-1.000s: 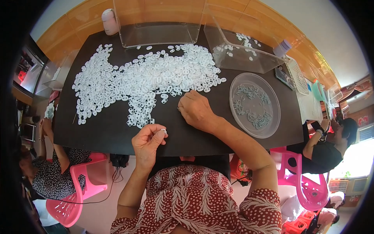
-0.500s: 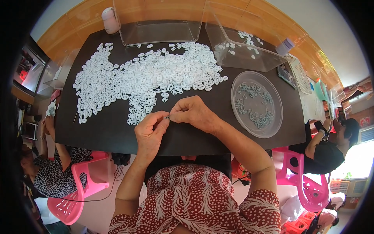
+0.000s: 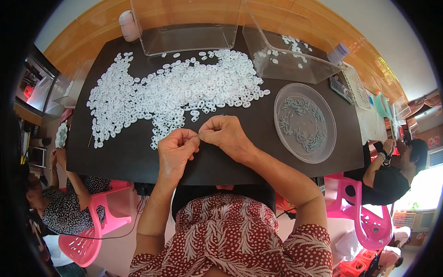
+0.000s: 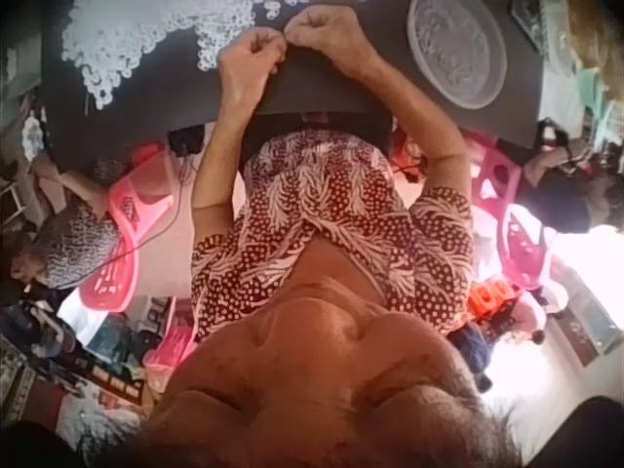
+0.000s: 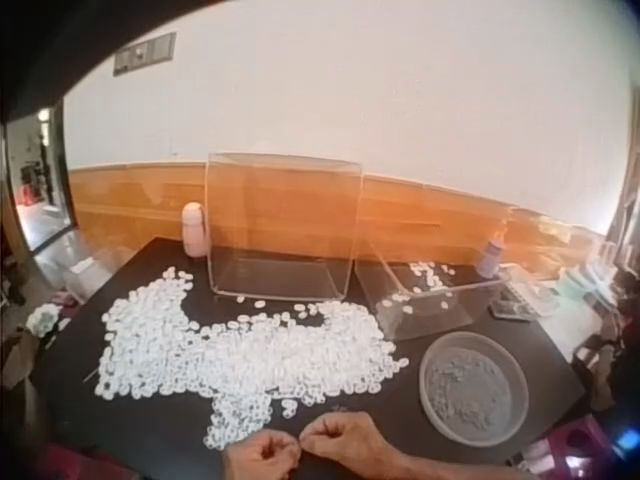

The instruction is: Assembling small white plastic components by hand at a table.

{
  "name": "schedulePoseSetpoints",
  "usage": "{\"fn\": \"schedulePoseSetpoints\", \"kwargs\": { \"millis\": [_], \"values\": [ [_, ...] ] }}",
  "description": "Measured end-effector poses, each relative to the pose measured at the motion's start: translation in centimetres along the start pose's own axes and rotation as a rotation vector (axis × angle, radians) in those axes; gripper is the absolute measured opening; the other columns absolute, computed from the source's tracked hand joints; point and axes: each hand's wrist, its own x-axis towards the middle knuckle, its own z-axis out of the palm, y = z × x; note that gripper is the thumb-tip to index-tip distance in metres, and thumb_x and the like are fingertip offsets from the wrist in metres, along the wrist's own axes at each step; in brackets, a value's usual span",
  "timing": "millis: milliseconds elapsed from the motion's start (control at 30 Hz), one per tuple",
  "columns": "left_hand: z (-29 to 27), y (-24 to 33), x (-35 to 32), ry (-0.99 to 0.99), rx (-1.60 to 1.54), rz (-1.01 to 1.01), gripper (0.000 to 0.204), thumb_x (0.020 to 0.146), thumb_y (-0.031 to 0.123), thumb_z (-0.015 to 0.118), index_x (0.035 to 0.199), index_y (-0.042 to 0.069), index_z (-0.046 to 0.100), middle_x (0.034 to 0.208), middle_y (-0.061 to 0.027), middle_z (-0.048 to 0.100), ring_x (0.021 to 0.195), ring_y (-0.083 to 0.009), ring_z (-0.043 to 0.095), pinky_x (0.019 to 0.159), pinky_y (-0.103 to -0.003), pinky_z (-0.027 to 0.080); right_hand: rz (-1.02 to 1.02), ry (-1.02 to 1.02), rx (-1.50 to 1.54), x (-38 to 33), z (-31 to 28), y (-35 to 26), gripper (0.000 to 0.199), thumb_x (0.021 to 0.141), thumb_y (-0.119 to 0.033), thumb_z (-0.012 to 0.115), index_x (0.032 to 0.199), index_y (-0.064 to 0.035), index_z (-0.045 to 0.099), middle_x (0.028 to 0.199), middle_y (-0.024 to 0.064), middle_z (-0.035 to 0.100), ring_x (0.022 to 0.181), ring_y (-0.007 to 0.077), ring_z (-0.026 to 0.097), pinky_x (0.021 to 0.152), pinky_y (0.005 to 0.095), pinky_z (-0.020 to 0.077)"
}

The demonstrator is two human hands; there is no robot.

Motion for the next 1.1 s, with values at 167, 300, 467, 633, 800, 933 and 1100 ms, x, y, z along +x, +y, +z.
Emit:
{"fn": "schedulePoseSetpoints", "kwargs": {
  "millis": [167,300,467,633,800,933,1100],
  "values": [
    [-0.3,0.2,0.3,-0.029,-0.061,-0.046,0.008,0.083,0.006,0.066,0.083,-0.002,0.063,0.068,-0.0012,0.06,0.056,-0.0037,0.051,0.047,-0.017,0.039,0.003,0.021,0.03,-0.1,0.4,-0.5,0.013,0.079,-0.01,0.066,0.085,0.0014,0.065,0.077,-0.0002,0.061,0.068,0.0042,0.051,0.059,0.0198,0.0402],
    [-0.1,0.4,0.6,-0.022,-0.059,-0.106,0.007,0.081,0.005,0.066,0.081,-0.002,0.063,0.067,-0.0025,0.06,0.053,-0.0046,0.051,0.045,-0.017,0.038,-0.051,0.07,0.034,-0.1,0.7,-0.2,0.012,0.079,-0.01,0.065,0.08,0.0019,0.065,0.073,-0.0012,0.061,0.068,0.0046,0.051,0.061,0.0205,0.0425],
    [0.3,0.7,1.5,-0.005,0.03,-0.075,0.013,0.081,0.009,0.068,0.079,-0.001,0.061,0.062,-0.0026,0.059,0.05,-0.005,0.05,0.043,-0.019,0.038,-0.102,0.137,-0.004,0.4,1.0,0.5,0.01,0.08,-0.008,0.064,0.082,0.0017,0.064,0.074,0.0005,0.061,0.068,0.0053,0.052,0.061,0.0214,0.0436],
    [0.3,0.4,1.7,-0.034,0.006,-0.08,0.013,0.081,0.01,0.069,0.078,-0.001,0.061,0.062,-0.0028,0.059,0.05,-0.0051,0.05,0.043,-0.02,0.038,-0.305,0.195,-0.205,0.2,1.1,1.6,0.006,0.08,-0.004,0.064,0.084,-0.0009,0.062,0.076,0.0027,0.058,0.065,0.0082,0.053,0.059,0.0239,0.0453],
    [0.5,0.3,1.7,-0.021,0.068,-0.104,0.012,0.08,0.009,0.068,0.077,0.0,0.06,0.061,-0.0062,0.061,0.05,-0.0118,0.055,0.045,-0.026,0.041,-0.312,0.188,-0.185,0.6,0.9,1.5,0.009,0.079,-0.001,0.065,0.087,-0.0019,0.06,0.076,0.0021,0.057,0.065,0.0079,0.053,0.058,0.023,0.0451],
    [0.8,-0.8,2.4,0.145,0.597,0.367,0.009,0.077,0.008,0.066,0.077,0.001,0.06,0.063,-0.0121,0.061,0.055,-0.0258,0.06,0.052,-0.035,0.046,-0.312,0.257,-0.141,1.5,-0.1,0.7,0.009,0.079,0.0,0.065,0.087,-0.0006,0.06,0.073,-0.0015,0.059,0.066,0.0044,0.051,0.059,0.0212,0.0435],
    [0.7,-0.7,3.6,0.153,0.876,0.526,0.011,0.076,0.006,0.065,0.086,0.001,0.065,0.08,-0.0153,0.067,0.072,-0.0347,0.063,0.065,-0.04,0.05,-0.337,0.27,-0.091,2.0,-1.2,1.9,0.011,0.081,0.001,0.063,0.091,-0.0003,0.062,0.075,-0.0021,0.059,0.068,0.0041,0.05,0.06,0.0205,0.0428]
  ]
}}
